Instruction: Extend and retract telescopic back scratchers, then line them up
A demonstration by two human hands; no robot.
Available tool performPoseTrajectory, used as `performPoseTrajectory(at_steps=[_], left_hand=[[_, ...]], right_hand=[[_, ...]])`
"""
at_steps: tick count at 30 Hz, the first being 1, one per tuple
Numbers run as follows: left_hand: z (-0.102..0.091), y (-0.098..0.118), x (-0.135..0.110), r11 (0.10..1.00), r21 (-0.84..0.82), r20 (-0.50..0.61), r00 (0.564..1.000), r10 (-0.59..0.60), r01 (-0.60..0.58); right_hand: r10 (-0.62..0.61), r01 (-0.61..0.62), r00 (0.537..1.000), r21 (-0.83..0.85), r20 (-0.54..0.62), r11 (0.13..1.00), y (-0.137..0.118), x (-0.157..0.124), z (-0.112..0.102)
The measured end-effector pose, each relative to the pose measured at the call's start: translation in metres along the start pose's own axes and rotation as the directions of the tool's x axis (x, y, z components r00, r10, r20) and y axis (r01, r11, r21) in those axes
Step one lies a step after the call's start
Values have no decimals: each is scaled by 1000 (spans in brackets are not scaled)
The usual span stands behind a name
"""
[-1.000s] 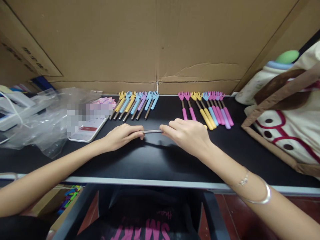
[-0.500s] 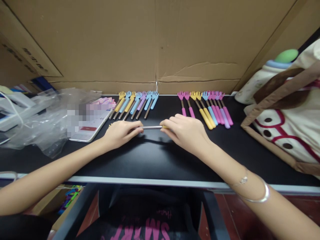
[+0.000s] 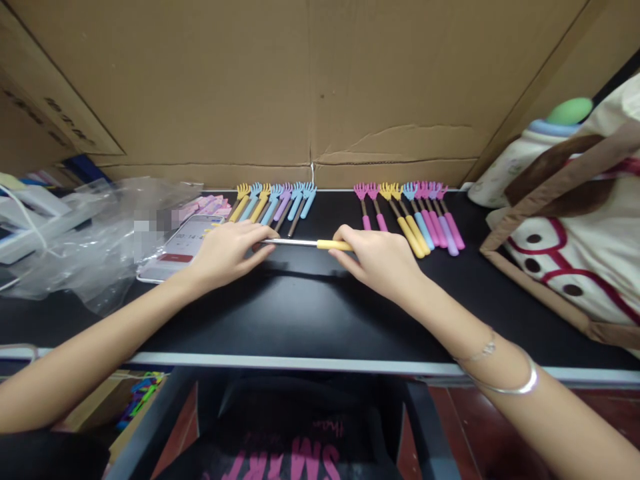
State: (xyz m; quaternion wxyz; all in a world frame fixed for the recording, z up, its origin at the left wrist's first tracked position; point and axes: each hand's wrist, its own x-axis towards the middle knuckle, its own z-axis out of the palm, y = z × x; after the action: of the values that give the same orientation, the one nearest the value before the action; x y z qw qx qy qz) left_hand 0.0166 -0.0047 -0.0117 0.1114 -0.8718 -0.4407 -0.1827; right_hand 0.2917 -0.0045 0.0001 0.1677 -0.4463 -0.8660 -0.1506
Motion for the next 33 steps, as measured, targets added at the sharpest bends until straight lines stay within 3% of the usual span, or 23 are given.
performPoseTrajectory(at_steps=[13,17,22,27,33], left_hand=[[-8,-27,2,994,101,199,980,15,-35],[-6,-30,-1,989,135,126,991,40,-57],[-4,-32,-4,994,103,-10,999,48,-47],[-5,-33,-6,998,60,-40,998,40,-37],[-5,-31,-6,992,107,-107,991,84,-72]], right_hand=[[-46,46,998,8,-46,999,13,2,-4],[-57,57,998,36,-22,998,18,1,-1],[-93,97,992,33,-89,995,21,0,1],[-108,112,987,24,-115,993,20,0,5],[-60,64,998,109,-35,992,20,0,7]])
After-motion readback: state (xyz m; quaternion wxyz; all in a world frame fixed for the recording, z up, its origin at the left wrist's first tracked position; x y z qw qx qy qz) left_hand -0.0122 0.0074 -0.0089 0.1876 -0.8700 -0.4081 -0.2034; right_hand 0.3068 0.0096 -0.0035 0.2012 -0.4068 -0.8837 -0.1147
